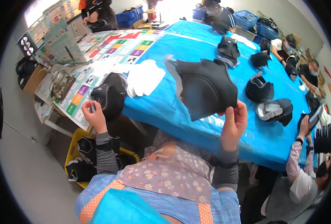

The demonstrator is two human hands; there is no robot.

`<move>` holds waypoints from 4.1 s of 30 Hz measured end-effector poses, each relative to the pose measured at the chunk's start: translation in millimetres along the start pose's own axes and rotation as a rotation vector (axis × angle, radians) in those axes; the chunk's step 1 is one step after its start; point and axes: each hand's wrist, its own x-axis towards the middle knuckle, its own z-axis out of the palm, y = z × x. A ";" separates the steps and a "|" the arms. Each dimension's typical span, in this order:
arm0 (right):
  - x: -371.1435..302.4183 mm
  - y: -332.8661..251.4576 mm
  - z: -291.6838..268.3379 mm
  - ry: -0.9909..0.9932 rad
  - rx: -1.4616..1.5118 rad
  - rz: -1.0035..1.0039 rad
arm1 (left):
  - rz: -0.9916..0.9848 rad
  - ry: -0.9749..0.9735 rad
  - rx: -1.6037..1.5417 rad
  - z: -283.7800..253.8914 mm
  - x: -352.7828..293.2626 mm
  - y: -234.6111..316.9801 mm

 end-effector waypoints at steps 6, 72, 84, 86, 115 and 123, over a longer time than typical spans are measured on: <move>-8.1 7.0 -12.4 0.067 -0.036 0.040 | 0.049 0.114 0.004 20.5 -7.7 6.1; -13.1 225.6 295.0 -0.752 -0.330 0.534 | -0.551 -0.298 -0.659 32.5 36.2 -2.9; -42.7 169.8 284.5 -0.710 0.108 0.412 | -0.340 -0.225 -0.382 -4.5 3.7 78.2; -49.1 139.3 303.5 -0.884 0.157 0.436 | -0.049 -0.265 -0.242 -62.2 46.2 40.3; -103.2 91.0 -66.1 -0.790 0.071 1.034 | 0.260 -0.895 1.801 100.8 205.5 -51.7; -119.6 107.7 -90.6 -0.636 0.025 1.063 | -0.036 -1.115 1.663 103.9 219.5 -94.2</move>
